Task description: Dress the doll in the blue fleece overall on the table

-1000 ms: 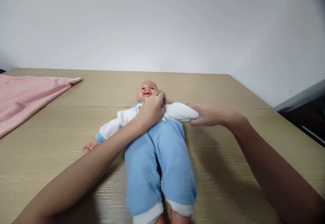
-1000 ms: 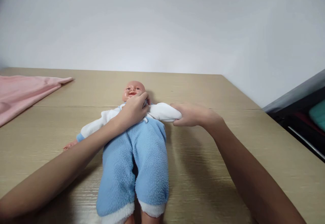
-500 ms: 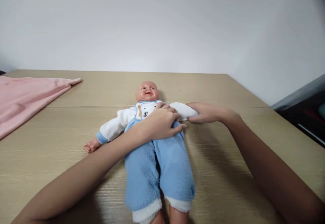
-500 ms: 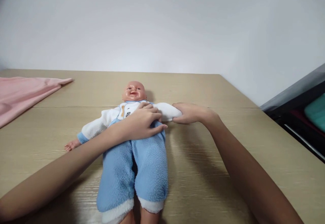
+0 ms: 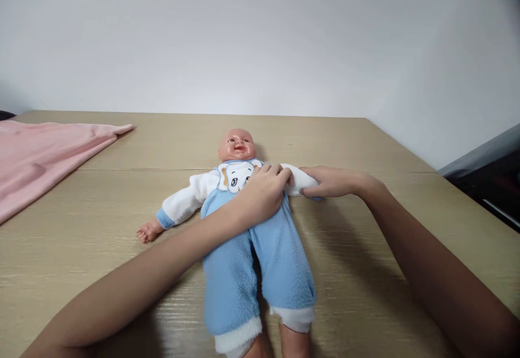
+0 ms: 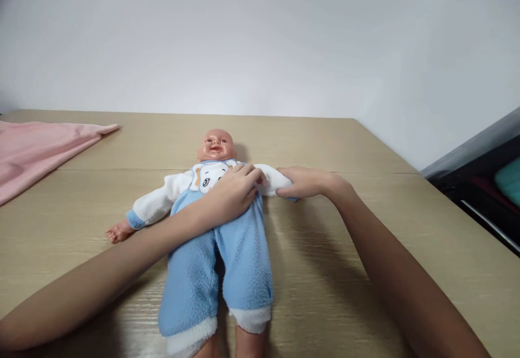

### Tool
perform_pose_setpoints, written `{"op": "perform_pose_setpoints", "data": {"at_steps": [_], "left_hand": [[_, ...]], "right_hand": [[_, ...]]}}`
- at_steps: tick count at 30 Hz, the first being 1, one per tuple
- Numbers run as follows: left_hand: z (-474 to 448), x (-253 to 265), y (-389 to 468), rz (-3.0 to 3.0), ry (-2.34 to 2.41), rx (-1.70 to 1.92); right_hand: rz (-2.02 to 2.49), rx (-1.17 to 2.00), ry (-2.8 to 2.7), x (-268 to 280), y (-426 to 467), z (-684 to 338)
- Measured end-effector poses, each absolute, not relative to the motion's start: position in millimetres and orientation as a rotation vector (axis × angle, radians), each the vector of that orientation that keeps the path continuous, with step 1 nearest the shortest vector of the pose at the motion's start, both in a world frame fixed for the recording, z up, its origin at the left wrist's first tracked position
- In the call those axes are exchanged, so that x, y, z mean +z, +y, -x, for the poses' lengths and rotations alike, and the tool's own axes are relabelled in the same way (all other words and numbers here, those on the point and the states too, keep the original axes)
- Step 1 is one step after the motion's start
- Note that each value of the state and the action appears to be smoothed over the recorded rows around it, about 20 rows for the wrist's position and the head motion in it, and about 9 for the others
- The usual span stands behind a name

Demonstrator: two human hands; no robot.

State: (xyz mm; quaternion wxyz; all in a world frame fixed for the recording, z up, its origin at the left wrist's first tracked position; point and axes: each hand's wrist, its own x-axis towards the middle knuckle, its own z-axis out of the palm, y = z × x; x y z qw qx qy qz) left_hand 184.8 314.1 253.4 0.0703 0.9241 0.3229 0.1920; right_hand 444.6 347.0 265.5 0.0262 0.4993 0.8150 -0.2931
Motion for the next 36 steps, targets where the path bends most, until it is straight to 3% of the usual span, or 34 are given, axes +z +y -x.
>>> {"op": "perform_pose_setpoints", "data": {"at_steps": [7, 13, 18, 23, 26, 30, 36], "left_hand": [[-178.0, 260.5, 319.4, -2.920, 1.096, 0.681], [-169.2, 255.9, 333.2, -2.760, 0.913, 0.711], [-170.4, 252.7, 331.5, -2.724, 0.857, 0.748], [-172.8, 255.8, 330.8, -2.749, 0.852, 0.801], [-173.0, 258.2, 332.4, -2.676, 0.872, 0.931], [-173.3, 257.3, 336.2, -2.510, 0.897, 1.167], [-173.9, 254.6, 337.7, -2.240, 0.829, 1.470]], "right_hand": [[-1.638, -0.942, 2.410, 277.2, 339.5, -442.2], [-1.609, -1.519, 2.193, 294.0, 329.3, -448.9], [-1.520, -1.742, 2.321, 293.2, 331.9, -452.1], [-1.237, -2.313, 2.256, 273.7, 338.3, -451.0], [-1.517, -2.506, 2.315, 244.9, 333.7, -440.4], [-2.049, -2.420, 2.509, 199.2, 314.0, -414.1], [-2.112, -2.278, 2.661, 188.4, 280.5, -382.1]]}}
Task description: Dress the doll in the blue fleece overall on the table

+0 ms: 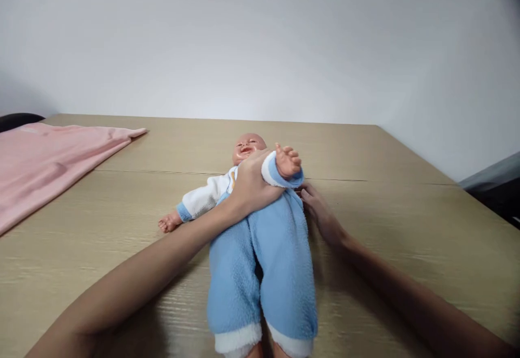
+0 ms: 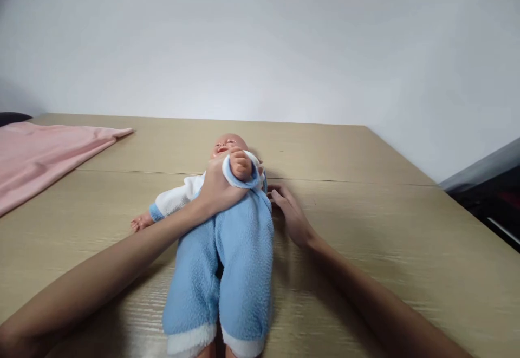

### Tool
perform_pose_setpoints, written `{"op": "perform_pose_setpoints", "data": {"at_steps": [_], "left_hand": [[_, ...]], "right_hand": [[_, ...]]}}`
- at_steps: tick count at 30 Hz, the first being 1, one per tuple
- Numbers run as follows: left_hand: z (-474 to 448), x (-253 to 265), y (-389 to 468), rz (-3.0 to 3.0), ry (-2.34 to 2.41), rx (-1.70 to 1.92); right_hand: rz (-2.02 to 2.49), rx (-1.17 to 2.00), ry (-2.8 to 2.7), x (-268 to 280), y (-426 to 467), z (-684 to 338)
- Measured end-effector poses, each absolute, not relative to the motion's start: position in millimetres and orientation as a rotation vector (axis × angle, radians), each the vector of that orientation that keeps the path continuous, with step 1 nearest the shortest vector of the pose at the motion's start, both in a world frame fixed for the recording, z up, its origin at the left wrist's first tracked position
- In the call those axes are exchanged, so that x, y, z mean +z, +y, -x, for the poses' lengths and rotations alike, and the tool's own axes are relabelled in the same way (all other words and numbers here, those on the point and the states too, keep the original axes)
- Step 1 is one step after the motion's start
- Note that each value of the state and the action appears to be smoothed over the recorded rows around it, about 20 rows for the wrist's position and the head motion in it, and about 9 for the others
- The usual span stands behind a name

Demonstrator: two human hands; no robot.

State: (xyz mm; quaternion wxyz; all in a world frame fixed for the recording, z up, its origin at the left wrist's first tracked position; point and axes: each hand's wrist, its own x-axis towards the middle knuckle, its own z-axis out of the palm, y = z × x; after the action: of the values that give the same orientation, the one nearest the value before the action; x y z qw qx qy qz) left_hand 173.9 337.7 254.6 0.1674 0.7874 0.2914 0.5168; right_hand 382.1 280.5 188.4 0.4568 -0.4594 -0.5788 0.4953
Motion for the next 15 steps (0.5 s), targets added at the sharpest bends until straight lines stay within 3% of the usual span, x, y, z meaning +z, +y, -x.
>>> {"op": "perform_pose_setpoints", "data": {"at_steps": [6, 15], "left_hand": [[-174.5, 257.9, 336.7, -1.615, 0.824, 1.666], [-172.7, 251.8, 337.7, -1.244, 0.780, 1.828]], "right_hand": [[1.064, 1.105, -1.499, 197.1, 271.3, -380.9], [0.879, 1.135, -1.579, 195.9, 266.8, -380.6]]}}
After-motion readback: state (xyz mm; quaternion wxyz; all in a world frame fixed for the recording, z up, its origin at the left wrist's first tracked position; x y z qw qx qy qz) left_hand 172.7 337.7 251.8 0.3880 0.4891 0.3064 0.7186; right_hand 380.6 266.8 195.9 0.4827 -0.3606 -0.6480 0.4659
